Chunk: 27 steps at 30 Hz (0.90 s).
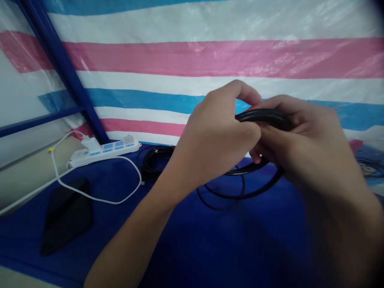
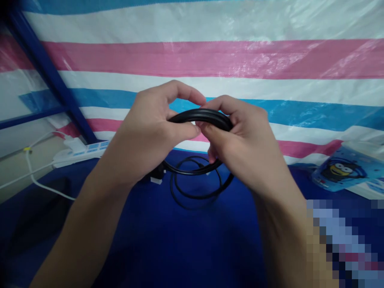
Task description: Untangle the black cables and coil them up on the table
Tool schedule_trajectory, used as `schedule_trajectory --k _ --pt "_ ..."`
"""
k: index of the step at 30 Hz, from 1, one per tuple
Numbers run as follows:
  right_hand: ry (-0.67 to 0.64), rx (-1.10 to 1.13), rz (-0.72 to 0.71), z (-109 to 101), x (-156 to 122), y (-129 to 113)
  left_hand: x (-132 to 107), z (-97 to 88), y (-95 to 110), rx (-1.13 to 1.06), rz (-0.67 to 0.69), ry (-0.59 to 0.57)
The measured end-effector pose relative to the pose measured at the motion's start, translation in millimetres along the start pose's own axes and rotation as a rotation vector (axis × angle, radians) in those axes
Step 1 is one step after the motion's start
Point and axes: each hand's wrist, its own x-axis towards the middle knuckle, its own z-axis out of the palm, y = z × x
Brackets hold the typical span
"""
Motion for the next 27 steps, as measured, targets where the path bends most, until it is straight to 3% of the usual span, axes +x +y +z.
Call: schedule_trajectory --k 3,7,9,13,17,20,24,27 --pt "0.057 -0.174 -0.054 4.1 1.3 2.0 -1.2 -3.5 -1.6 0.133 0.038 -0.058" --pt "-0.103 -0.349 -0.073 7.6 1.6 3.2 -2.4 -3.5 -7.3 0.27 0.02 -0.172" --pt "-0.095 -0.362 -0.075 8.6 0.6 0.9 -0.8 -3.2 -8.0 0.212 -0.013 -0.157" --pt "0.029 -0.173 0.0 9.0 -1.3 -6.6 4.2 -7.0 -1.9 -0.135 -0.046 -0.073" --pt "0.047 0.092 0.065 8.0 -2.4 -9.2 4.6 -12.5 5.4 -0.431 -0.107 0.038" --pt "0.008 0.261 0.05 7.5 -4.6 -7.6 1.2 -13.7 5.7 -0.376 -0.099 0.021" --pt "-0.12 0.138 0.022 9.0 -7.0 -5.6 -3.3 -13.1 3.4 -0.077 -0.015 -0.082" --pt "-0.168 0.147 0.054 11.0 -6.8 -5.0 -3.2 -12.6 2.9 -0.094 -0.061 -0.124"
